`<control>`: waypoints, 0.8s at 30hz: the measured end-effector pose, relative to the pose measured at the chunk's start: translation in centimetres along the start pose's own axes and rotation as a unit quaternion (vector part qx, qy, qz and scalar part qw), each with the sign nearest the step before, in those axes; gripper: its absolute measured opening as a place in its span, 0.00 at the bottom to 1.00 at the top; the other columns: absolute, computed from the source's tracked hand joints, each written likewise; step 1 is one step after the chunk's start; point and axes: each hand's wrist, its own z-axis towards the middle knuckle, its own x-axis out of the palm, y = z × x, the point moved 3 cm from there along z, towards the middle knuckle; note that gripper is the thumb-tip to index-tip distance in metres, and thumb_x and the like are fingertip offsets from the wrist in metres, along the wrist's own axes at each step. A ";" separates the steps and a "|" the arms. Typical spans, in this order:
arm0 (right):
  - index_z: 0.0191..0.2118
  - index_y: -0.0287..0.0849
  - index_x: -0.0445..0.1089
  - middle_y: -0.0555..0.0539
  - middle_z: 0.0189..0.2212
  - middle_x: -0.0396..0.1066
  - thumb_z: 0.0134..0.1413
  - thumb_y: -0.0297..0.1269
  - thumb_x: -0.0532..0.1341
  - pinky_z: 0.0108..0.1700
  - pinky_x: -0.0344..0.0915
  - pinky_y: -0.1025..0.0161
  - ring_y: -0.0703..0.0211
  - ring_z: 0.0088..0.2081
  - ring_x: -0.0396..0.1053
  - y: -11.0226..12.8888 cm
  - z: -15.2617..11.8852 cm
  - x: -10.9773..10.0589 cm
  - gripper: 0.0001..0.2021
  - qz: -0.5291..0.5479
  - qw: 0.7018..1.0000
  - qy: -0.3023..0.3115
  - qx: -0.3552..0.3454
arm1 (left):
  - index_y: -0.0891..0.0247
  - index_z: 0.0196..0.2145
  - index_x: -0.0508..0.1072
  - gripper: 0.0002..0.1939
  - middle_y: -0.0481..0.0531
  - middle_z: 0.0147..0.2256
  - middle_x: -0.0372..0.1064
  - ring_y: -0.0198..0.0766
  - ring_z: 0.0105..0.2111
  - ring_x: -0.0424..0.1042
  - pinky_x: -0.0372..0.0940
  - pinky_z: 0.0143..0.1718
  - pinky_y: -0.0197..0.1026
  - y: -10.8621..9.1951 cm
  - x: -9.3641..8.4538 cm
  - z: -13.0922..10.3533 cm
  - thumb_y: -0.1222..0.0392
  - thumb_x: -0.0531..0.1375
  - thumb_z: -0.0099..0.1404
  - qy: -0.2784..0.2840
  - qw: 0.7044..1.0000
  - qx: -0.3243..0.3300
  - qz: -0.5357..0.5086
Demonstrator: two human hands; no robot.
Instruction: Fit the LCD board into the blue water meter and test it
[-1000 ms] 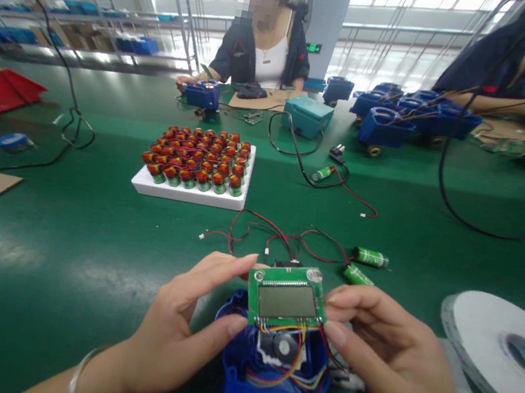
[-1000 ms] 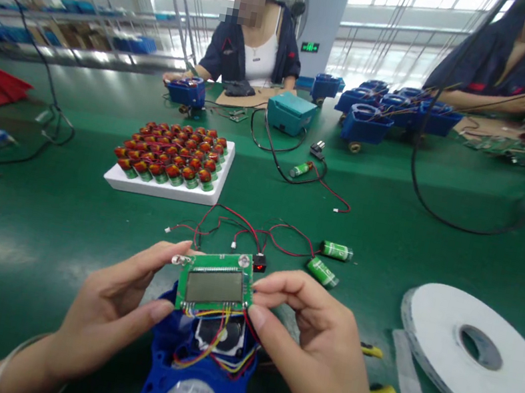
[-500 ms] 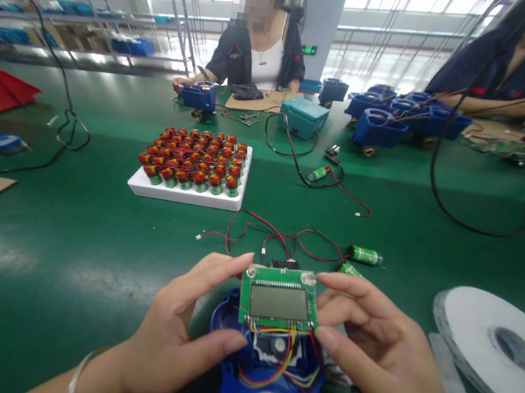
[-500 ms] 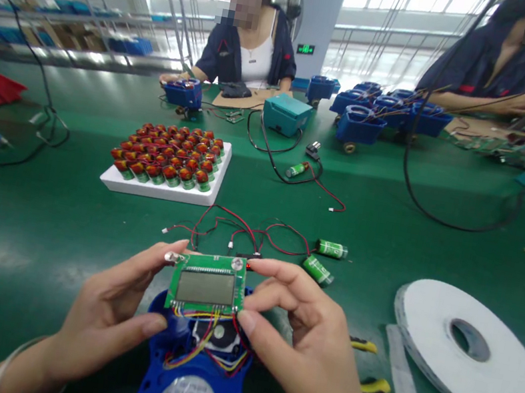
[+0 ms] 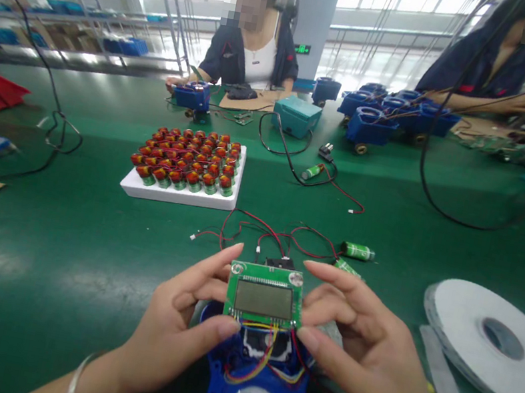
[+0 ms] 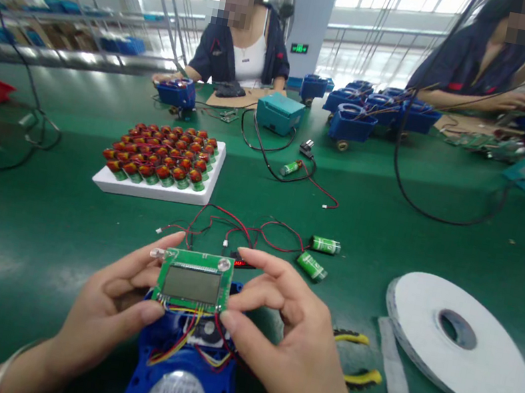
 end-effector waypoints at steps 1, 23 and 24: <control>0.54 0.47 0.67 0.52 0.30 0.72 0.57 0.37 0.67 0.52 0.63 0.60 0.58 0.37 0.69 0.0 0.0 0.1 0.20 0.001 1.000 0.003 0.001 | 0.43 0.61 0.61 0.30 0.41 0.39 0.79 0.36 0.50 0.72 0.58 0.61 0.41 0.0 0.0 0.0 0.58 0.64 0.64 0.003 1.000 -0.002 0.001; 0.52 0.46 0.69 0.48 0.32 0.73 0.64 0.41 0.62 0.33 0.70 0.68 0.59 0.33 0.71 0.1 -0.5 0.3 0.13 0.056 0.996 0.064 0.008 | 0.46 0.57 0.67 0.29 0.42 0.28 0.76 0.29 0.29 0.74 0.68 0.37 0.27 -0.5 0.1 -0.2 0.60 0.67 0.60 -0.026 0.999 0.030 0.013; 0.52 0.45 0.69 0.48 0.32 0.73 0.64 0.41 0.62 0.33 0.70 0.67 0.58 0.33 0.71 0.1 -0.5 0.3 0.13 0.054 0.996 0.064 0.008 | 0.45 0.57 0.67 0.29 0.42 0.28 0.76 0.29 0.28 0.74 0.68 0.36 0.26 -0.5 0.1 -0.2 0.60 0.67 0.60 -0.027 0.999 0.030 0.017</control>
